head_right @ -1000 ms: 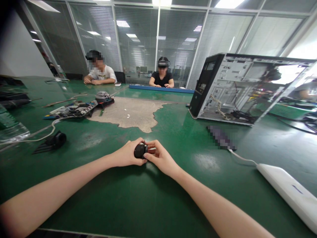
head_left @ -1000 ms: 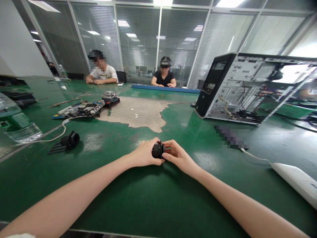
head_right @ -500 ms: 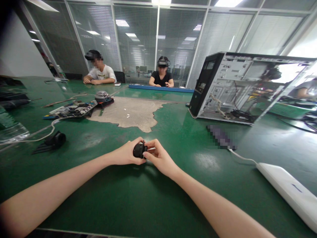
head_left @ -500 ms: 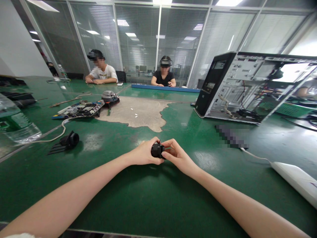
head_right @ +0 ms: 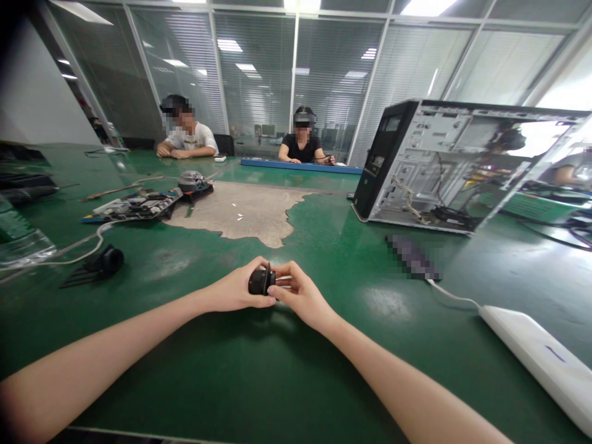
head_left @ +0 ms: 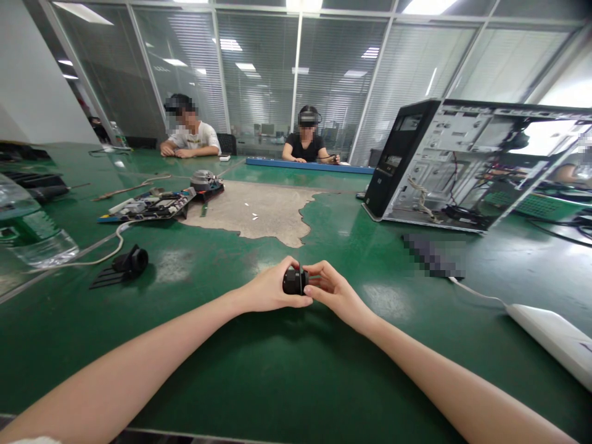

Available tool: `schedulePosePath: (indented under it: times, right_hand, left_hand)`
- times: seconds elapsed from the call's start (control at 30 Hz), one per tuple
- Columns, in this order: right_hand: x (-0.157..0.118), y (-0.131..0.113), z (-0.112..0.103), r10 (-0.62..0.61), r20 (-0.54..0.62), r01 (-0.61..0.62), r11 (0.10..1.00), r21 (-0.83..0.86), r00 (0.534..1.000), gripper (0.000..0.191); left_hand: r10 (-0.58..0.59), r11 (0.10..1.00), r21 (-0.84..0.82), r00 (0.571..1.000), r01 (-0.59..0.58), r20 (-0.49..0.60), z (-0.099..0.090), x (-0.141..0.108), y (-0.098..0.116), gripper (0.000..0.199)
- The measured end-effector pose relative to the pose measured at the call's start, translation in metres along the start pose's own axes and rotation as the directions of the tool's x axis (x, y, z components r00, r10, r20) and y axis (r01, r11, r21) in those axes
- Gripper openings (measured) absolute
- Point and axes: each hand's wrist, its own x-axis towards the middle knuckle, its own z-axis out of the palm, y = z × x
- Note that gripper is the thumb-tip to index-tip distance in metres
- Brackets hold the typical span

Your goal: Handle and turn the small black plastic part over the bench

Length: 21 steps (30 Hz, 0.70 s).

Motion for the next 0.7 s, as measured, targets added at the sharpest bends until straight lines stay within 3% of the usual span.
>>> schedulePosePath:
  times: [0.27, 0.7]
  right_hand:
    - [-0.004, -0.0022, 0.0001, -0.072, 0.004, 0.072, 0.997, -0.005, 0.997, 0.03]
    - [-0.0081, 0.0004, 0.0004, -0.148, 0.008, 0.147, 0.981, -0.129, 0.989, 0.028]
  left_hand:
    - [0.057, 0.99, -0.134, 0.998, -0.054, 0.021, 0.0042, 0.0052, -0.006, 0.044]
    - [0.031, 1.0, 0.008, 1.0, -0.031, 0.005, 0.0048, 0.0046, -0.0077, 0.048]
